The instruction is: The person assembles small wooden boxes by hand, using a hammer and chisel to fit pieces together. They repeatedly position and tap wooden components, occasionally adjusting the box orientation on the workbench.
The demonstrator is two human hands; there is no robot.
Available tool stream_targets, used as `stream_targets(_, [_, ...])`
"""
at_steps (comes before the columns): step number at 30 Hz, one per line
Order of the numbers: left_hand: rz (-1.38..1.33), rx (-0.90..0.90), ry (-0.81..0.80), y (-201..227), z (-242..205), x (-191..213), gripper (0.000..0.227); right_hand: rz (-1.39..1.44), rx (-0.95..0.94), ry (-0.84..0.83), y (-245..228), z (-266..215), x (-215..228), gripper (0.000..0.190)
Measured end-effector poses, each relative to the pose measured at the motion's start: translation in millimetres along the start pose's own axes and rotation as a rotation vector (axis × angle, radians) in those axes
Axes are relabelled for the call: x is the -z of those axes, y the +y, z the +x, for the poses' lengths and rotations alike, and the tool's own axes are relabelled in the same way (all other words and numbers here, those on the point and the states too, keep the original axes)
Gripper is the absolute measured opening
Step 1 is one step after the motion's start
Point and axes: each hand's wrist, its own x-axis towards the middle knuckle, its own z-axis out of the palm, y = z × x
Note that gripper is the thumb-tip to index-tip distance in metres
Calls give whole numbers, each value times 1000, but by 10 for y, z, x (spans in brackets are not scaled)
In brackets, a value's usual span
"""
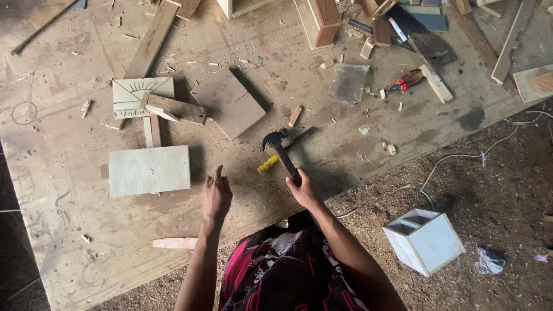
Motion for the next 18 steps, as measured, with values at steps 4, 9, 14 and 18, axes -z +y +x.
stream_targets(4, [-84,53,-10,73,-257,-49,26,-39,-19,-34,93,35,18,26])
stream_targets(9, [-250,1,121,248,-371,-87,19,2,54,-88,142,127,186,26])
stream_targets(14, [-509,-41,47,508,-351,-120,24,-41,-224,-67,-187,-136,591,33])
stream_targets(18, [-410,-63,20,842,-254,-257,19,25,-270,-28,-453,-272,1045,29])
